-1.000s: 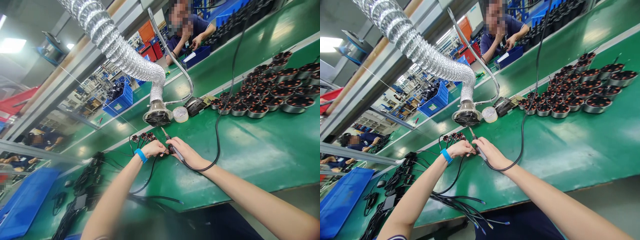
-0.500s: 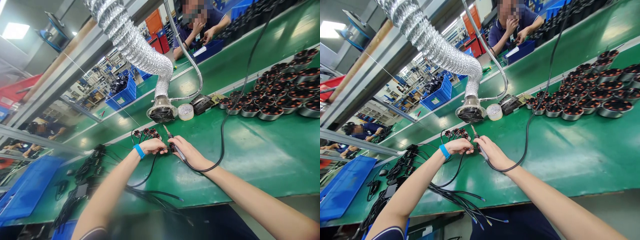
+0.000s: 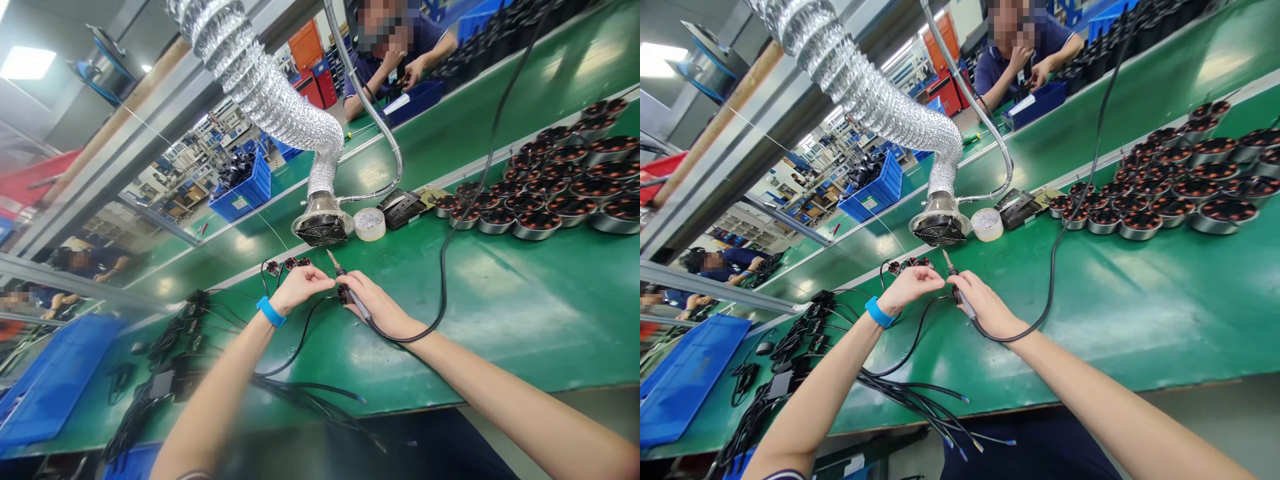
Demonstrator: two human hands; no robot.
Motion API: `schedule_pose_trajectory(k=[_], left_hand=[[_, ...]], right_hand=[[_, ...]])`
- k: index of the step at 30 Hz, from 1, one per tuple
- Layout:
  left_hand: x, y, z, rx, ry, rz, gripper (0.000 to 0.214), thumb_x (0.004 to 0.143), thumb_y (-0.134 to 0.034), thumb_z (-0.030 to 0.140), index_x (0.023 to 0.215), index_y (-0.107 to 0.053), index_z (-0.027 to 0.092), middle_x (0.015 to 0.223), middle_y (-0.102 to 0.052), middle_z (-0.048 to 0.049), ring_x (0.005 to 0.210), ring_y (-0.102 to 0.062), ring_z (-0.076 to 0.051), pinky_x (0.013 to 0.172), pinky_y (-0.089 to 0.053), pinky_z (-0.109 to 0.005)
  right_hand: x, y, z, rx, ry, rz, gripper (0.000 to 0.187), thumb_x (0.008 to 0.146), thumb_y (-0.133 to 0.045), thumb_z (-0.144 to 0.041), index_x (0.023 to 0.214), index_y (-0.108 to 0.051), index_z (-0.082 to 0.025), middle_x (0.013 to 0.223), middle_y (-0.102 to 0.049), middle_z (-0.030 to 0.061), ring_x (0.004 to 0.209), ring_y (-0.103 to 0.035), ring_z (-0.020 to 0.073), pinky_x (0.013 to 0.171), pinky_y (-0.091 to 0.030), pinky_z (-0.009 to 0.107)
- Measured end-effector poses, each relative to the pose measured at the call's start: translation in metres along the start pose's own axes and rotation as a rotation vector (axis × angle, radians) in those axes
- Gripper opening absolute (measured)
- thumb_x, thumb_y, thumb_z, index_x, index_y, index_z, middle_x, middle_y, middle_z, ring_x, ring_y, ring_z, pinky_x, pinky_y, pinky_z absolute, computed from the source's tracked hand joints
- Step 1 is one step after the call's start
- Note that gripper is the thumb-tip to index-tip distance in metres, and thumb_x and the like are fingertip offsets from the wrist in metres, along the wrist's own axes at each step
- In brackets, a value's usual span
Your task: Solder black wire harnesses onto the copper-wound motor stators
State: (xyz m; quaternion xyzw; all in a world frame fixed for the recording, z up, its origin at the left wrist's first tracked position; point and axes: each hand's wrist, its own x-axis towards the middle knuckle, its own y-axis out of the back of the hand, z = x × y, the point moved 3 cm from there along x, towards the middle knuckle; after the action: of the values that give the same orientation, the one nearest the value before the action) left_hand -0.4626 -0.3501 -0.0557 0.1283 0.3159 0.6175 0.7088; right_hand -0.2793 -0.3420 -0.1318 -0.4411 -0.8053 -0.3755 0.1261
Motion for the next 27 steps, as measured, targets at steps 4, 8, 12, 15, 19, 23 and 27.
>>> schedule_pose_trajectory(k=[4, 8, 12, 15, 19, 23, 27], left_hand=[[-0.019, -0.013, 0.012, 0.132, -0.306, 0.011, 0.034, 0.071, -0.083, 0.031, 0.099, -0.070, 0.016, 0.079, -0.048, 0.0023, 0.067, -0.045, -0.010, 0.061, -0.038, -0.021], [-0.028, -0.034, 0.008, 0.619, -0.513, 0.079, 0.015, 0.092, -0.055, 0.014, 0.094, -0.069, 0.019, 0.089, -0.053, -0.0024, 0.079, -0.055, -0.013, 0.070, -0.045, -0.023], [-0.029, -0.045, 0.000, 1.065, -0.571, 0.148, 0.027, 0.101, -0.035, 0.018, 0.104, -0.062, 0.019, 0.100, -0.056, -0.0055, 0.071, -0.058, -0.013, 0.056, -0.044, -0.023], [-0.031, -0.048, 0.000, 1.254, -0.643, 0.150, 0.031, 0.102, -0.028, 0.016, 0.101, -0.059, 0.015, 0.096, -0.057, -0.0070, 0.070, -0.059, -0.014, 0.055, -0.046, -0.025], [-0.033, -0.048, -0.001, 1.328, -0.675, 0.117, 0.028, 0.101, -0.030, 0.013, 0.102, -0.057, 0.012, 0.091, -0.057, -0.0089, 0.073, -0.061, -0.018, 0.057, -0.049, -0.029], [-0.030, -0.041, -0.011, 1.255, -0.590, 0.126, 0.026, 0.100, -0.032, 0.013, 0.101, -0.058, 0.014, 0.096, -0.058, -0.0099, 0.071, -0.061, -0.017, 0.057, -0.048, -0.028], [-0.026, -0.040, -0.021, 1.175, -0.585, 0.204, 0.032, 0.104, -0.032, 0.029, 0.102, -0.061, 0.016, 0.096, -0.060, -0.0089, 0.070, -0.062, -0.015, 0.055, -0.045, -0.025]], right_hand=[[-0.001, -0.001, 0.002, 0.029, 0.006, 0.014, 0.057, 0.085, -0.055, -0.003, 0.134, -0.042, -0.026, 0.113, -0.052, 0.0085, 0.097, -0.057, 0.0220, 0.083, -0.051, 0.035], [-0.001, -0.001, 0.005, 0.041, 0.004, 0.024, 0.056, 0.085, -0.055, -0.004, 0.135, -0.042, -0.026, 0.115, -0.052, 0.0093, 0.098, -0.058, 0.0223, 0.086, -0.052, 0.037], [-0.001, 0.000, 0.006, 0.047, 0.008, 0.033, 0.056, 0.086, -0.056, -0.006, 0.136, -0.042, -0.027, 0.118, -0.052, 0.0095, 0.101, -0.058, 0.0231, 0.088, -0.052, 0.039], [-0.001, -0.001, 0.007, 0.046, 0.015, 0.038, 0.056, 0.086, -0.057, -0.007, 0.136, -0.041, -0.028, 0.118, -0.052, 0.0093, 0.104, -0.058, 0.0240, 0.090, -0.052, 0.040], [-0.002, -0.002, 0.008, 0.039, 0.022, 0.038, 0.057, 0.086, -0.055, -0.006, 0.137, -0.040, -0.028, 0.120, -0.051, 0.0099, 0.106, -0.057, 0.0245, 0.092, -0.051, 0.041], [-0.001, -0.003, 0.007, 0.037, 0.024, 0.027, 0.056, 0.086, -0.055, -0.006, 0.136, -0.042, -0.027, 0.118, -0.053, 0.0100, 0.104, -0.059, 0.0237, 0.090, -0.053, 0.040], [0.001, -0.002, 0.007, 0.046, 0.024, 0.027, 0.055, 0.085, -0.055, -0.006, 0.135, -0.044, -0.026, 0.116, -0.054, 0.0096, 0.100, -0.060, 0.0227, 0.089, -0.053, 0.040]])
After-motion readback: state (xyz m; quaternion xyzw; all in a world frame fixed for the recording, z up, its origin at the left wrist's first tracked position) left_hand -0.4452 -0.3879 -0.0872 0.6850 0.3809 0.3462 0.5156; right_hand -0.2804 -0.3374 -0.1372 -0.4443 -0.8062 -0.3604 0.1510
